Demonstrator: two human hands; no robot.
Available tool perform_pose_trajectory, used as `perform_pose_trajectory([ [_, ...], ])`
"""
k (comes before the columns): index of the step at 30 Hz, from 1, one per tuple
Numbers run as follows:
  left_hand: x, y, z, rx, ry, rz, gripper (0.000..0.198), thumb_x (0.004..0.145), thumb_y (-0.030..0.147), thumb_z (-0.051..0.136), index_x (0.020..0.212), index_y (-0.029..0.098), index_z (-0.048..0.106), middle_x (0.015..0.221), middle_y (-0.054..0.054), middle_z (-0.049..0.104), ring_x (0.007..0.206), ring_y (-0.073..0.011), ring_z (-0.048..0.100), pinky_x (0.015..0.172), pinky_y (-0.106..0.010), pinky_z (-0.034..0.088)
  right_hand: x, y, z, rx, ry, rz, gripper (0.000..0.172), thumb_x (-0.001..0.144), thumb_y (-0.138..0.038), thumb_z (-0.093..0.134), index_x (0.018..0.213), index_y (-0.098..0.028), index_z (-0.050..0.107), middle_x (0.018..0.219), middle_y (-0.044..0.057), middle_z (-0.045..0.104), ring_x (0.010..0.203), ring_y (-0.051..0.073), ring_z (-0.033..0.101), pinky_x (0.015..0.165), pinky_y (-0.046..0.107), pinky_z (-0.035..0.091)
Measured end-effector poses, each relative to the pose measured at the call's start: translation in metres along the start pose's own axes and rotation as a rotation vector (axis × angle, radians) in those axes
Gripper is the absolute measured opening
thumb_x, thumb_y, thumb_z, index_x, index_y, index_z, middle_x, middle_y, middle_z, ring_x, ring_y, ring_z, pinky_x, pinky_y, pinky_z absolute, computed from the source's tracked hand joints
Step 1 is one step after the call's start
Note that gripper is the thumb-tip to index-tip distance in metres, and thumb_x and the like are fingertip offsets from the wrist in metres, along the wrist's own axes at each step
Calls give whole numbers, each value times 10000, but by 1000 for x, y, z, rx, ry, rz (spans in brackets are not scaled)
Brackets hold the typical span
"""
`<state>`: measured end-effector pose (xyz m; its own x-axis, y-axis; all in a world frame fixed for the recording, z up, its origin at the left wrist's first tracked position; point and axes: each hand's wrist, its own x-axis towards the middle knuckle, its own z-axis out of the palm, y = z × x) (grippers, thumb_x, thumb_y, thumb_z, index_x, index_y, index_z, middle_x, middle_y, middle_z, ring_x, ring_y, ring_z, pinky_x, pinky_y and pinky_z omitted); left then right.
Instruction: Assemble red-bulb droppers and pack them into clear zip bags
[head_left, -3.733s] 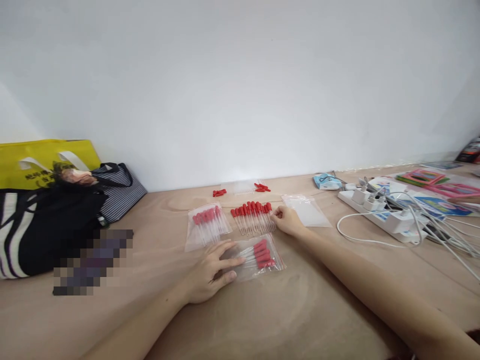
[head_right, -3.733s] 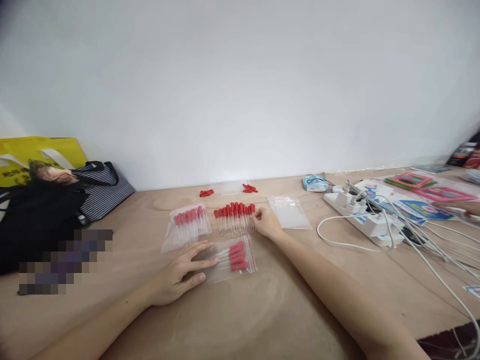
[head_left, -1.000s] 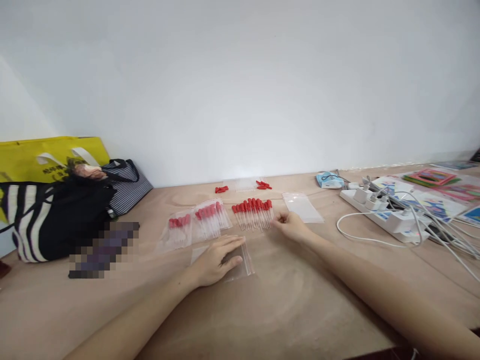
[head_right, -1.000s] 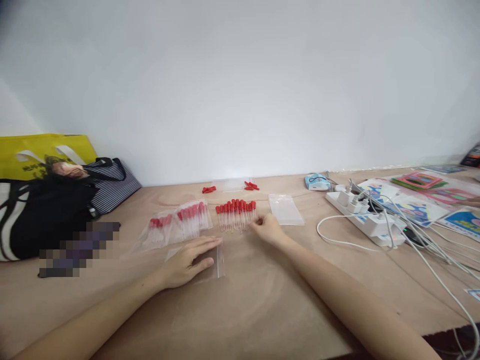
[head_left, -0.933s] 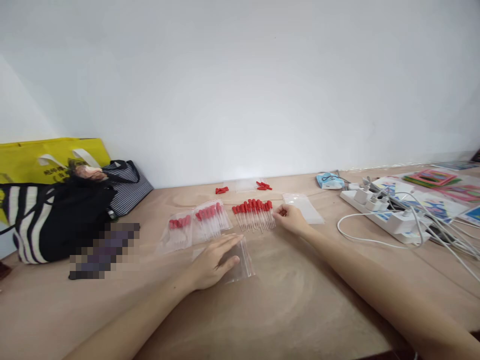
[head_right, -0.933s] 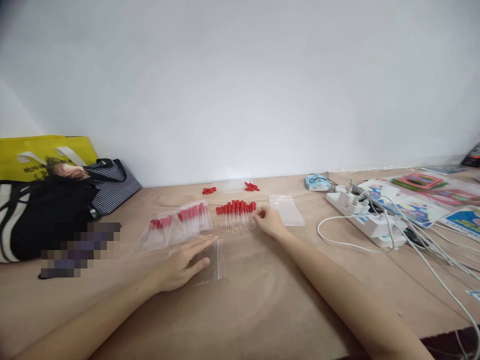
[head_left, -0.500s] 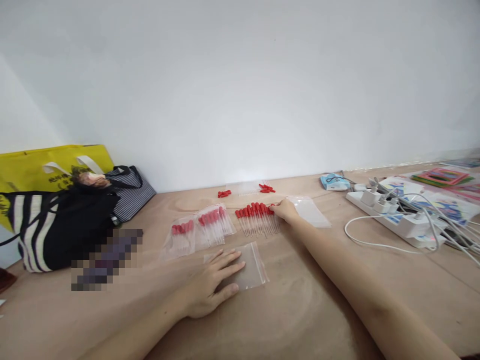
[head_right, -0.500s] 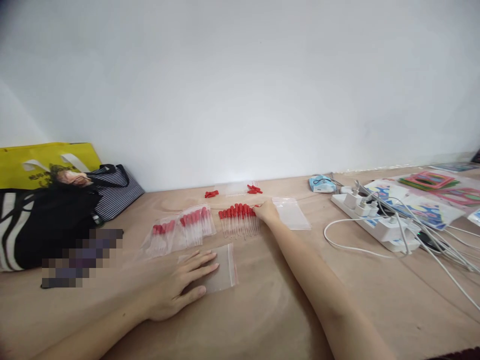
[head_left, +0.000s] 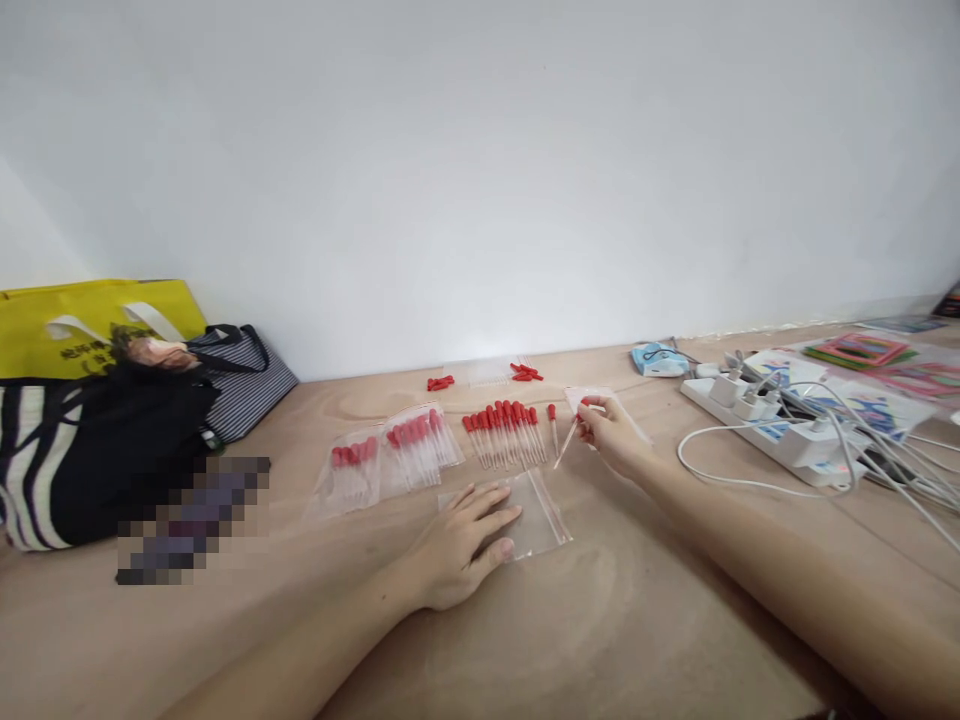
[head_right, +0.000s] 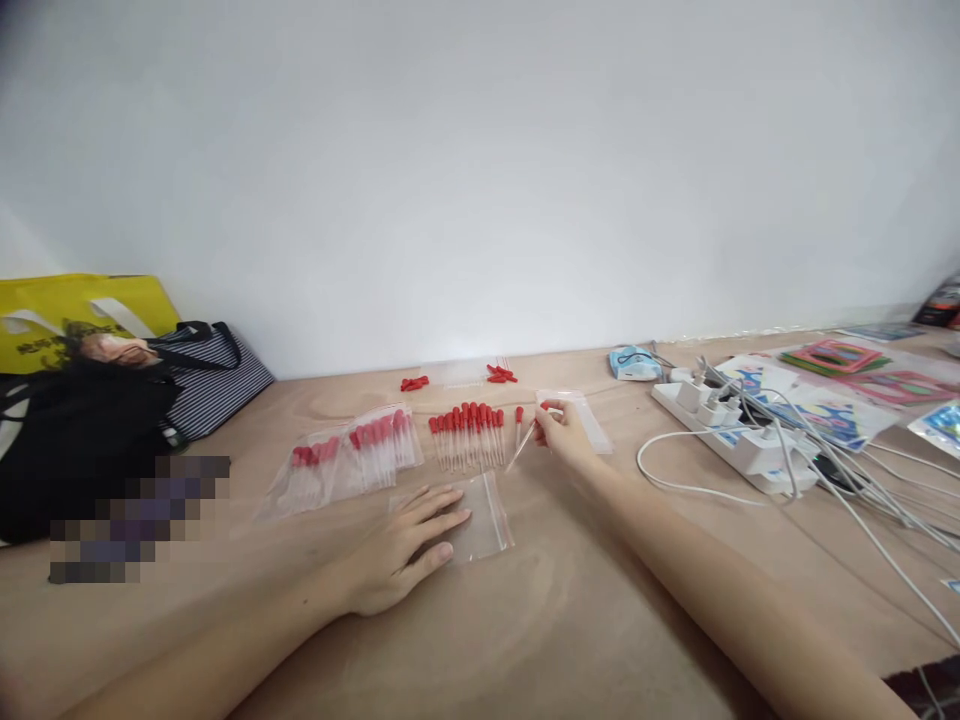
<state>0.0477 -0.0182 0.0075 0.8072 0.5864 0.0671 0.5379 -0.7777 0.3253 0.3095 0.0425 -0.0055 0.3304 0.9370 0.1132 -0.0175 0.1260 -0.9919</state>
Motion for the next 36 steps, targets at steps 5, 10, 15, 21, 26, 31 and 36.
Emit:
perform_pose_trajectory([
  [5,-5,-2,-2,-51,144,-29,351,880,343,347,1195,248,469,1301,-44,410,1225,-240,306,997,-437,279,-34,11,-6,45,-65,-46,447,669,-439,548,1029,-229,386,633,-54,498,491,97,503,474,233,418],
  [10,-17,-7,-10,-83,122,-56,379,819,334,460,1188,249,469,1306,-53,402,1187,-250,363,973,-428,322,-44,13,-1,83,-50,-1,427,658,-475,547,967,-219,403,644,-49,470,493,94,491,458,235,408],
  [15,-17,-9,-11,-104,44,-92,428,821,364,461,1233,254,427,1318,-54,394,1205,-259,342,979,-443,309,-51,11,5,164,-64,73,400,643,-436,582,926,-222,396,639,-51,495,494,94,515,478,239,424],
  [21,-10,-6,-12,-115,-4,-89,502,823,424,452,1282,246,356,1348,-56,358,1240,-259,291,1006,-456,262,-65,7,7,163,-236,168,385,622,-421,628,846,-211,395,647,-47,555,490,93,554,492,236,448],
  [26,-6,-3,-12,-82,-14,-72,520,811,426,469,1280,231,356,1357,-67,341,1244,-246,288,1013,-456,248,-63,4,-1,-79,-490,155,365,581,-435,670,738,-184,457,489,-83,494,355,53,439,366,179,339],
  [31,-6,-4,-11,-96,-13,-61,524,811,418,475,1282,220,359,1349,-68,354,1244,-236,291,1019,-445,246,-56,3,-7,-250,-581,86,302,535,-400,711,668,-161,585,504,-57,507,394,40,370,381,177,304],
  [36,-7,-10,-7,-121,-1,-32,428,857,411,401,1257,259,404,1342,-38,371,1248,-219,288,1027,-440,231,-58,2,-6,-387,-686,-163,239,588,-412,680,696,-199,682,690,-3,563,593,93,479,542,210,384],
])
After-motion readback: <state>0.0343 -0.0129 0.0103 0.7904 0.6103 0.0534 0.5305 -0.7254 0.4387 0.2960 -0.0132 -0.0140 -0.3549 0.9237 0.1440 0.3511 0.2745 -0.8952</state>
